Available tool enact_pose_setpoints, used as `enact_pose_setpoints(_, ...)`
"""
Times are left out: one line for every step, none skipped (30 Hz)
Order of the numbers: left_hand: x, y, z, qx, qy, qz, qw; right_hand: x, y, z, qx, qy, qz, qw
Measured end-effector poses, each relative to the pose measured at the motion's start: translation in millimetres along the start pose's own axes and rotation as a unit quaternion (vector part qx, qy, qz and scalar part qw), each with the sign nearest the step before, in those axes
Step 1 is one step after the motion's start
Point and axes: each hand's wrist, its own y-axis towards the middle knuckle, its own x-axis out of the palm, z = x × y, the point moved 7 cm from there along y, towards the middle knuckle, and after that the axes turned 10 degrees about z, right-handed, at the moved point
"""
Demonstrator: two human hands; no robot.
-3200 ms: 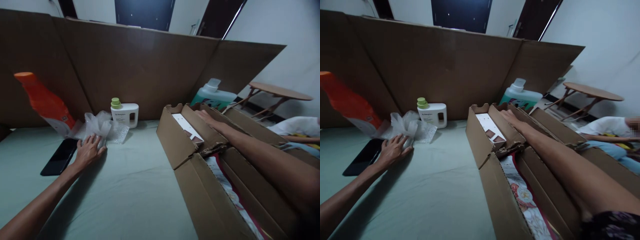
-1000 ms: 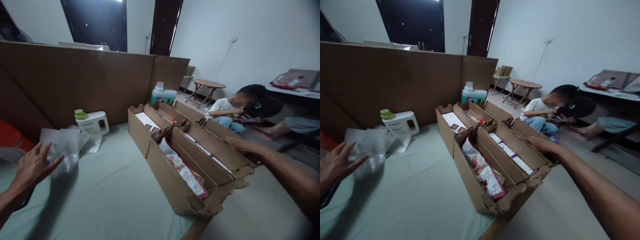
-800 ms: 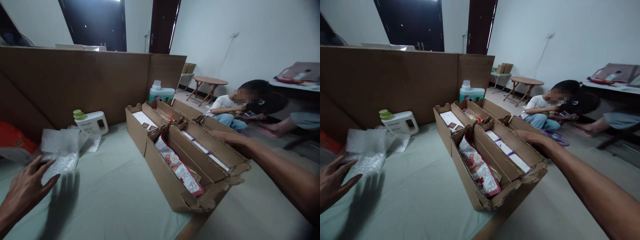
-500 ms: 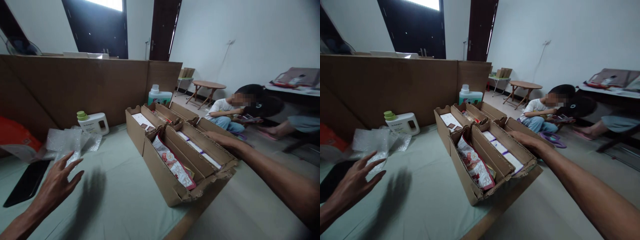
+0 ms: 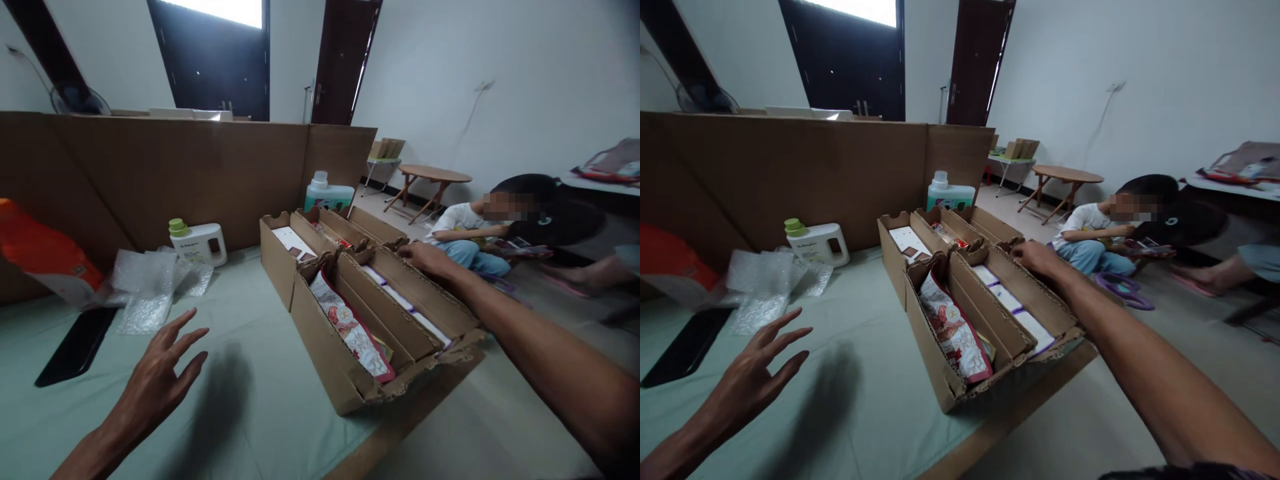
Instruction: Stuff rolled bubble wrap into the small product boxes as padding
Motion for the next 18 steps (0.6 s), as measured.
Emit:
enact_pose_setpoints(0.2,1.9,8.1,0.000,-0.012,0.001,1.000,-16.8,-1.4,1.6,0.020,-0.024,0.017,0.999)
enact_pose_setpoints(0.2,5.9,18.8,0.001,-0.025,0.002,1.000,-37.5,-5.3,1.1,0.040,-0.043,0.043,0.997)
enact_pose_setpoints(-0.1,11.9,32.2,0.004,-0.039,0.003,0.999,-61.3,-12.5,-3.2,0.057,-0.049,0.084,0.994)
enact_pose_setpoints(-1.1,19.8,48.3,0.010,-0.055,0.007,0.998,-85.8,-23.4,-12.0,0.068,-0.049,0.130,0.988)
enact_pose_setpoints(-3.1,29.0,66.8,0.018,-0.075,0.018,0.997,-107.7,-37.6,-26.9,0.063,-0.019,0.173,0.983)
enact_pose_setpoints(-6.0,38.9,86.9,0.028,-0.097,0.034,0.994,-125.8,-54.3,-46.5,0.047,0.028,0.212,0.976)
enact_pose_setpoints(-9.6,48.8,107.5,0.039,-0.123,0.055,0.990,-137.4,-71.8,-71.6,0.009,0.061,0.231,0.971)
enact_pose_setpoints(-13.1,58.0,126.7,0.047,-0.147,0.079,0.985,-141.9,-89.1,-101.8,-0.055,0.089,0.229,0.968)
enact_pose_setpoints(-15.6,66.2,142.8,0.050,-0.167,0.099,0.980,-135.4,-104.2,-132.8,-0.123,0.129,0.177,0.968)
enact_pose_setpoints(-16.2,72.9,154.1,0.046,-0.182,0.111,0.976,-120.2,-117.2,-161.4,-0.183,0.168,0.085,0.965)
enact_pose_setpoints(-14.0,78.0,159.7,0.034,-0.189,0.110,0.975,-101.6,-128.1,-184.7,-0.231,0.204,-0.015,0.951)
enact_pose_setpoints(-9.1,80.7,158.7,0.016,-0.190,0.095,0.977,-83.6,-133.9,-199.9,-0.257,0.238,-0.103,0.931)
enact_pose_setpoints(-2.5,80.4,151.0,-0.003,-0.184,0.070,0.980,-69.1,-131.0,-205.8,-0.262,0.266,-0.156,0.915)
enact_pose_setpoints(4.7,76.3,136.8,-0.021,-0.168,0.041,0.985,-58.5,-117.8,-202.8,-0.248,0.283,-0.166,0.911)
enact_pose_setpoints(11.3,68.0,116.7,-0.036,-0.139,0.016,0.990,-51.1,-95.3,-191.3,-0.221,0.279,-0.137,0.924)
enact_pose_setpoints(17.0,55.6,92.0,-0.048,-0.101,-0.006,0.994,-47.1,-67.0,-173.3,-0.183,0.265,-0.080,0.943)
enact_pose_setpoints(20.1,39.7,64.1,-0.058,-0.046,-0.013,0.997,-42.4,-38.0,-152.3,-0.147,0.211,-0.030,0.966)
enact_pose_setpoints(23.4,20.5,34.8,-0.071,0.012,-0.023,0.997,-36.1,-10.7,-130.5,-0.111,0.133,0.000,0.985)
